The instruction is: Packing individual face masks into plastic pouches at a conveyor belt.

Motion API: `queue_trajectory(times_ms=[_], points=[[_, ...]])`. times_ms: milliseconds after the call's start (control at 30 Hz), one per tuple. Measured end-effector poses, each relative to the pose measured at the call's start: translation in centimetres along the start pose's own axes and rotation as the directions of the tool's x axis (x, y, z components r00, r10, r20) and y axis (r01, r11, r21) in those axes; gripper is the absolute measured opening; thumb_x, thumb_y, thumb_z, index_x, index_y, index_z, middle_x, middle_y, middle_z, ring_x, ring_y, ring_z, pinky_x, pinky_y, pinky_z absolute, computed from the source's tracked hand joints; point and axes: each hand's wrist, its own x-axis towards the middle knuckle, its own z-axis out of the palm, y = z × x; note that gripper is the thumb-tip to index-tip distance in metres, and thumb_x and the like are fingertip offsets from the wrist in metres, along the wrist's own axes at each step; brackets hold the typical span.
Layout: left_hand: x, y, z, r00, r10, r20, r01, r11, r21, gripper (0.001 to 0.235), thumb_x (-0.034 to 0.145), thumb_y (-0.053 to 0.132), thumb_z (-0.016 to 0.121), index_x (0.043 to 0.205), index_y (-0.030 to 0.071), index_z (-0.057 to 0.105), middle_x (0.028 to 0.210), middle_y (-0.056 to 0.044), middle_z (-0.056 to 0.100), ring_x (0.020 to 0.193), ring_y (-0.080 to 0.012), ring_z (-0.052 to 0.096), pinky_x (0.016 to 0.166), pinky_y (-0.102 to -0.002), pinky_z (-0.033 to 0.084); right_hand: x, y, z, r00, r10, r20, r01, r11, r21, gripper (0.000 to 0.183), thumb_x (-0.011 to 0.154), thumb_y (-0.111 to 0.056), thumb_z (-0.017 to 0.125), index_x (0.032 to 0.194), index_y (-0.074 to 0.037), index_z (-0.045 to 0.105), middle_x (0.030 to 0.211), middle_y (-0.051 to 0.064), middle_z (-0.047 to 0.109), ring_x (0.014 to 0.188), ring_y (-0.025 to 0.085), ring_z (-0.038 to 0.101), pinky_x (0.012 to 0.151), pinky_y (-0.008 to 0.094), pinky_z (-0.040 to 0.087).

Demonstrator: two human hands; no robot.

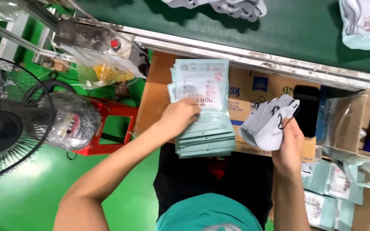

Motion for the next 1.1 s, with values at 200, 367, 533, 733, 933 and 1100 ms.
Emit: queue_trajectory(times_ms=[200,367,533,733,933,1100], points=[[2.6,0.9,0.6,0.997,0.062,0.048,-0.062,0.998,0.005,0.016,0.077,0.011,0.077,0.089,0.003,0.069,0.097,-0.011,0.070,0.096,-0.0368,0.067,0.076,-0.049,0.053,1.1,5.4,-4.5,0.998,0.005,0.055,-0.009,0.998,0.064,0.022,0.124,-0.015,0.048,0.123,0.005,0.055,0.122,0.009,0.067,0.113,0.016,0.064,0.102,0.033,0.052],[4.2,0.0,4.7,0.995,0.070,0.072,-0.072,0.997,0.033,0.008,0.075,0.008,0.074,0.080,0.003,0.071,0.088,-0.015,0.070,0.085,-0.0384,0.069,0.072,-0.048,0.055,0.7,3.1,-1.0,1.000,0.019,0.003,-0.019,0.999,-0.028,0.034,0.114,-0.016,0.047,0.142,0.003,0.056,0.130,0.008,0.067,0.115,0.014,0.065,0.102,0.030,0.052],[5.2,-0.7,7.2,0.986,0.131,0.105,-0.158,0.933,0.324,0.004,0.073,0.003,0.070,0.077,0.004,0.072,0.084,-0.017,0.072,0.080,-0.0346,0.073,0.066,-0.045,0.058,0.8,3.0,-1.2,1.000,0.026,-0.010,-0.026,1.000,0.002,0.037,0.114,-0.019,0.045,0.144,0.001,0.054,0.131,0.007,0.066,0.115,0.014,0.065,0.102,0.030,0.052],[6.3,-0.8,7.6,0.961,0.121,0.250,-0.211,0.903,0.374,0.010,0.069,0.000,0.070,0.078,0.005,0.073,0.080,-0.015,0.072,0.079,-0.0320,0.075,0.064,-0.041,0.060,0.0,1.8,-0.5,1.000,-0.003,0.012,0.003,1.000,-0.019,0.038,0.115,-0.019,0.044,0.144,0.003,0.053,0.131,0.007,0.067,0.115,0.013,0.064,0.102,0.030,0.052],[5.1,0.0,5.5,0.955,0.241,0.174,-0.285,0.908,0.308,0.015,0.072,0.003,0.070,0.087,-0.002,0.067,0.092,-0.018,0.069,0.089,-0.0352,0.068,0.076,-0.045,0.056,-0.6,1.1,-0.2,0.999,-0.034,-0.020,0.034,0.999,-0.005,0.035,0.115,-0.016,0.044,0.142,0.003,0.056,0.130,0.008,0.067,0.115,0.013,0.064,0.101,0.030,0.051],[4.9,5.4,0.9,0.992,0.123,-0.002,-0.123,0.992,-0.007,0.020,0.084,0.003,0.068,0.099,-0.002,0.055,0.100,-0.018,0.062,0.101,-0.0387,0.061,0.080,-0.047,0.052,-1.5,-0.7,5.4,0.967,-0.135,0.214,0.217,0.880,-0.422,0.033,0.096,-0.001,0.065,0.128,0.003,0.058,0.117,0.004,0.066,0.108,0.010,0.062,0.098,0.027,0.049]])
